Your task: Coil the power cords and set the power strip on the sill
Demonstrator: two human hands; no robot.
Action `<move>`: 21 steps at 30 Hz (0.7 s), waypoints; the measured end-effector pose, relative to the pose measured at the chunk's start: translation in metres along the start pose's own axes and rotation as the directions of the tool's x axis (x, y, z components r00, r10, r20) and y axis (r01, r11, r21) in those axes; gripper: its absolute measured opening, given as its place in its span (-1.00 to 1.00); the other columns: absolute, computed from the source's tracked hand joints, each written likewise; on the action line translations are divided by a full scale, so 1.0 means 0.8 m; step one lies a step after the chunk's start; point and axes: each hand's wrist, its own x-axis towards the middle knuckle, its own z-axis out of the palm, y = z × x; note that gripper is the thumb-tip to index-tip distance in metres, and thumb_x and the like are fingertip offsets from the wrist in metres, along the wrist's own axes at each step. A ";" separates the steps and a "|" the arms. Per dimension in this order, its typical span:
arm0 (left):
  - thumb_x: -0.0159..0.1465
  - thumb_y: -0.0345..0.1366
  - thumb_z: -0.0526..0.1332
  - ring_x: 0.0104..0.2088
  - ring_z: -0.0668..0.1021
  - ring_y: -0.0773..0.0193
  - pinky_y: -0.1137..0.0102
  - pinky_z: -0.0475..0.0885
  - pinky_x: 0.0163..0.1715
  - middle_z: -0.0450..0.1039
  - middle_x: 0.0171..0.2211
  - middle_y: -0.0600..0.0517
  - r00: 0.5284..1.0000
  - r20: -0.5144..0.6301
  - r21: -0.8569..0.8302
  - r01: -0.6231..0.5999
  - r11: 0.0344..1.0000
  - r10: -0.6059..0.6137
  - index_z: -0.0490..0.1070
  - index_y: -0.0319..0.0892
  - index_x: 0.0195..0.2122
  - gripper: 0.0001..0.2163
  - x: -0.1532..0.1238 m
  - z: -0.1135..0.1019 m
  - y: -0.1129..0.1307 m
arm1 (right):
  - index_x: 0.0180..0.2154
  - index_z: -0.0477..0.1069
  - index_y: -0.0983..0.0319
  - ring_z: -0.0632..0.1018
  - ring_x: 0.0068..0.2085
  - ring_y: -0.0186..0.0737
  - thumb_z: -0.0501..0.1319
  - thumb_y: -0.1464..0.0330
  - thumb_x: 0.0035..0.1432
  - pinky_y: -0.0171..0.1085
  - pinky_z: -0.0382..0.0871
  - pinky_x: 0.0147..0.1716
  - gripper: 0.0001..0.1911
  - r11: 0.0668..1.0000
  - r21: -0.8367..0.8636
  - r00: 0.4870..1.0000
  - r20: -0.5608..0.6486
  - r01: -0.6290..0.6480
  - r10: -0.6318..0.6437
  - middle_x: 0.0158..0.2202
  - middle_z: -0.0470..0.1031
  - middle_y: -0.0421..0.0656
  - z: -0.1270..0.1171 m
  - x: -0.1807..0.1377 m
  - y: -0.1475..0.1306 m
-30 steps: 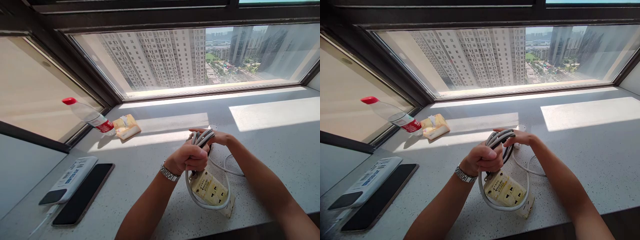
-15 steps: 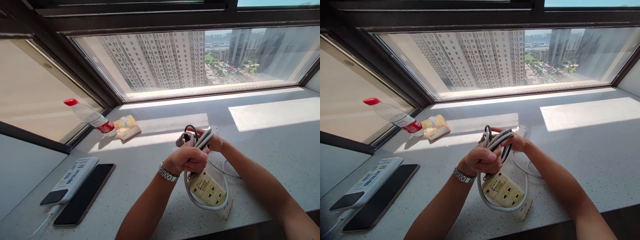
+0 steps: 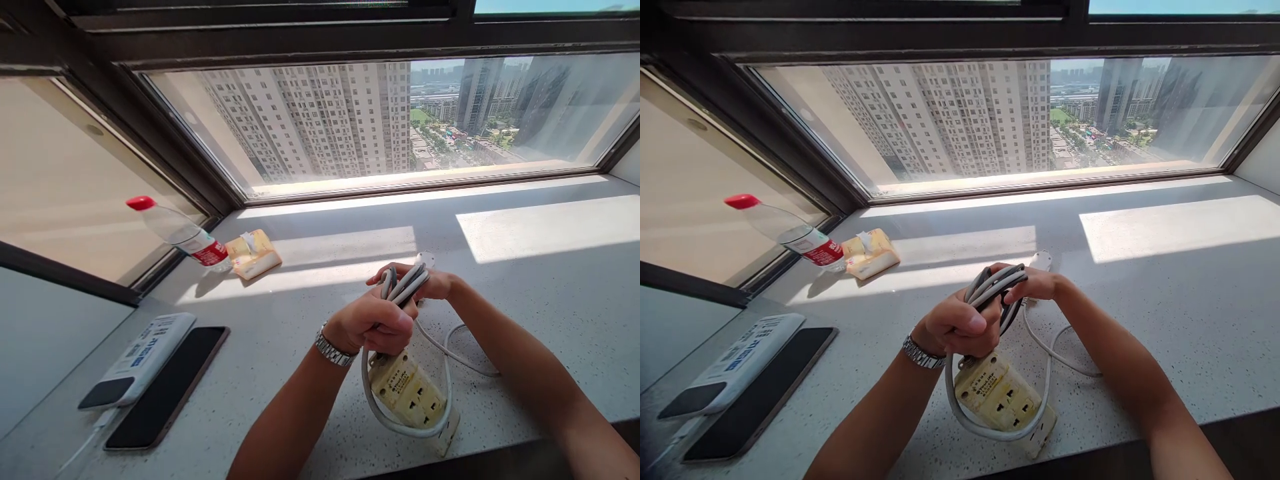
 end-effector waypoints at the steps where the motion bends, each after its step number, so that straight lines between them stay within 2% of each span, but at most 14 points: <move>1: 0.05 -0.18 0.32 -0.87 0.01 0.54 0.55 -0.18 -0.85 -0.04 -0.88 0.17 1.000 -0.008 0.015 -0.004 1.000 0.004 0.03 -0.16 -0.74 -0.55 -0.001 0.001 0.000 | -0.02 0.40 0.23 0.50 -0.05 -0.13 0.48 0.26 -0.21 -0.16 0.35 -0.01 -0.34 1.000 0.029 1.000 -0.016 0.003 -0.002 -0.05 0.50 -0.09 0.003 0.001 0.002; 4: 0.10 -0.18 0.32 -0.85 0.04 0.53 0.56 -0.13 -0.85 -0.02 -0.86 0.17 1.000 -0.027 0.088 -0.009 0.996 0.011 0.04 -0.16 -0.72 -0.54 -0.005 0.003 0.003 | -0.06 0.41 0.22 0.53 -0.12 -0.17 0.47 0.33 -0.18 -0.17 0.39 -0.06 -0.42 0.995 0.088 0.988 -0.148 0.054 -0.040 -0.12 0.52 -0.11 0.010 0.006 0.007; 6: 0.12 -0.17 0.33 -0.84 0.05 0.53 0.55 -0.09 -0.85 0.00 -0.85 0.16 0.999 -0.043 0.129 -0.007 0.992 0.013 0.06 -0.16 -0.72 -0.54 -0.007 0.004 0.006 | -0.05 0.42 0.22 0.54 -0.14 -0.16 0.44 0.30 -0.13 -0.17 0.41 -0.08 -0.45 0.992 0.102 0.969 -0.239 0.080 -0.053 -0.12 0.54 -0.10 0.015 0.008 0.009; 9: 0.09 -0.18 0.33 -0.84 0.06 0.53 0.55 -0.08 -0.85 0.01 -0.85 0.16 0.998 -0.067 0.132 -0.004 0.991 0.013 0.08 -0.16 -0.72 -0.56 -0.009 0.006 0.008 | -0.08 0.48 0.27 0.54 -0.13 -0.12 0.39 0.22 -0.07 -0.14 0.40 -0.06 -0.51 0.995 0.066 0.960 -0.275 0.069 -0.049 -0.14 0.55 -0.07 0.019 0.009 0.005; 11: 0.08 -0.19 0.32 -0.85 0.07 0.53 0.54 -0.10 -0.84 0.01 -0.85 0.17 0.997 -0.076 0.102 -0.023 0.995 0.031 0.08 -0.17 -0.72 -0.58 -0.007 0.007 0.008 | -0.14 0.50 0.28 0.53 -0.17 -0.13 0.41 0.22 -0.14 -0.16 0.39 -0.09 -0.52 0.997 0.013 0.955 -0.288 0.081 -0.074 -0.19 0.55 -0.10 0.020 0.008 0.001; 13: 0.09 -0.21 0.29 -0.86 0.06 0.53 0.53 -0.11 -0.83 -0.03 -0.87 0.19 0.993 -0.058 0.059 -0.100 0.993 0.103 0.07 -0.16 -0.71 -0.60 -0.003 0.008 0.006 | -0.16 0.50 0.27 0.52 -0.21 -0.14 0.44 0.23 -0.25 -0.18 0.39 -0.14 -0.46 0.991 -0.021 0.945 -0.301 0.129 -0.129 -0.23 0.55 -0.13 0.019 0.006 -0.003; 15: 0.11 -0.22 0.26 -0.89 0.03 0.53 0.53 -0.08 -0.82 -0.09 -0.90 0.21 0.973 -0.007 0.002 -0.229 0.973 0.229 0.05 -0.16 -0.70 -0.60 0.004 0.009 0.002 | -0.13 0.48 0.26 0.51 -0.18 -0.11 0.44 0.20 -0.30 -0.17 0.38 -0.12 -0.39 0.982 -0.005 0.935 -0.304 0.188 -0.181 -0.21 0.55 -0.12 0.019 0.006 -0.007; 18: 0.14 -0.21 0.22 -0.91 0.00 0.51 0.51 -0.05 -0.83 -0.18 -0.92 0.23 0.913 0.063 -0.047 -0.401 0.915 0.404 0.00 -0.14 -0.71 -0.59 0.014 0.009 -0.006 | -0.11 0.46 0.25 0.49 -0.10 -0.04 0.40 0.16 -0.28 -0.11 0.35 -0.04 -0.38 0.963 0.070 0.927 -0.296 0.260 -0.229 -0.11 0.53 -0.05 0.020 0.006 -0.011; 21: 0.15 -0.20 0.20 -0.91 -0.02 0.51 0.49 -0.08 -0.83 -0.18 -0.93 0.22 0.878 0.095 -0.002 -0.472 0.882 0.470 -0.03 -0.14 -0.73 -0.56 0.019 0.005 -0.011 | -0.11 0.42 0.21 0.49 -0.06 -0.04 0.36 0.22 -0.26 -0.12 0.36 -0.05 -0.43 0.932 0.140 0.916 -0.284 0.333 -0.285 0.00 0.48 -0.03 0.020 0.004 -0.012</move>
